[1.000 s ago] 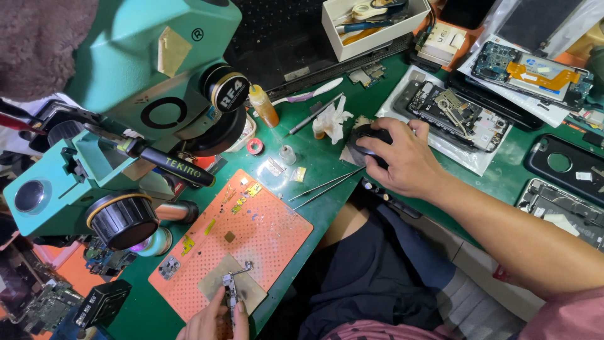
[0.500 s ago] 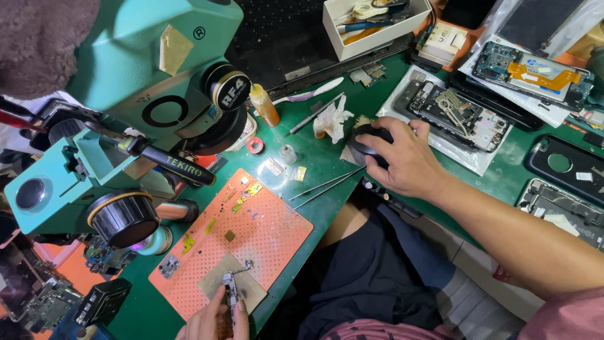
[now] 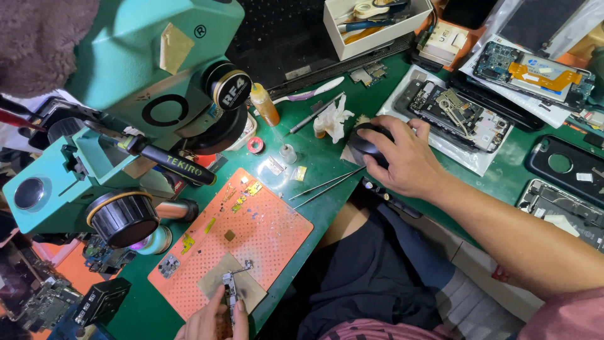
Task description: The person uses tweezers to manipulate a small electronic component on a workbench. They then use a computer mouse while holding the component, followed by using multimeter probes to test the component's connections.
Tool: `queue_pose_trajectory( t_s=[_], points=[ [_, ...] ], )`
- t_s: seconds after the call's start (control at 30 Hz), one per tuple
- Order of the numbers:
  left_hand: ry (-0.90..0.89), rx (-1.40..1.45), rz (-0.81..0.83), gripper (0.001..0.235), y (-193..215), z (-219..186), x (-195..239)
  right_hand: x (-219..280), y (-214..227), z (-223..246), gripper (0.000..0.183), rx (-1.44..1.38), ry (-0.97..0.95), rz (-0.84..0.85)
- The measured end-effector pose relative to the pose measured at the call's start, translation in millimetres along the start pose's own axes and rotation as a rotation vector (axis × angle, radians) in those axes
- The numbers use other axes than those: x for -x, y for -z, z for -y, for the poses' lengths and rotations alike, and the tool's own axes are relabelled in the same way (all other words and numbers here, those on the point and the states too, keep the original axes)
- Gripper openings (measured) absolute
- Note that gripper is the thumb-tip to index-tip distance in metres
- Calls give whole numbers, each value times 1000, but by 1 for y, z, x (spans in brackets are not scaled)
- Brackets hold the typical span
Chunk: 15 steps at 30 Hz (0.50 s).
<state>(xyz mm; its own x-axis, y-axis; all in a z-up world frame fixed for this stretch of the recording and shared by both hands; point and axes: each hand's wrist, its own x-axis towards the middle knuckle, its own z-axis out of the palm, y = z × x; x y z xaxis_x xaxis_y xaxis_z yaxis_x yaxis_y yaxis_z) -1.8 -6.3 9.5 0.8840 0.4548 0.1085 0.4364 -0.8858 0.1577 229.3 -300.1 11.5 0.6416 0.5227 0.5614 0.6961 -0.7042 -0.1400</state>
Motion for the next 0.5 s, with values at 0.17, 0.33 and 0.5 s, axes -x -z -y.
queue_pose_trajectory(
  t_s=[0.17, 0.33, 0.5],
  points=[
    [-22, 1, -1, 40, -2, 3, 0, 0, 0, 0, 38, 9, 3, -1],
    [-7, 40, -83, 37, -11, 10, 4, -1, 2, 3, 39, 7, 13, 15],
    [114, 110, 106, 52, -6, 12, 15, -3, 0, 6, 39, 37, -1, 40]
  ],
)
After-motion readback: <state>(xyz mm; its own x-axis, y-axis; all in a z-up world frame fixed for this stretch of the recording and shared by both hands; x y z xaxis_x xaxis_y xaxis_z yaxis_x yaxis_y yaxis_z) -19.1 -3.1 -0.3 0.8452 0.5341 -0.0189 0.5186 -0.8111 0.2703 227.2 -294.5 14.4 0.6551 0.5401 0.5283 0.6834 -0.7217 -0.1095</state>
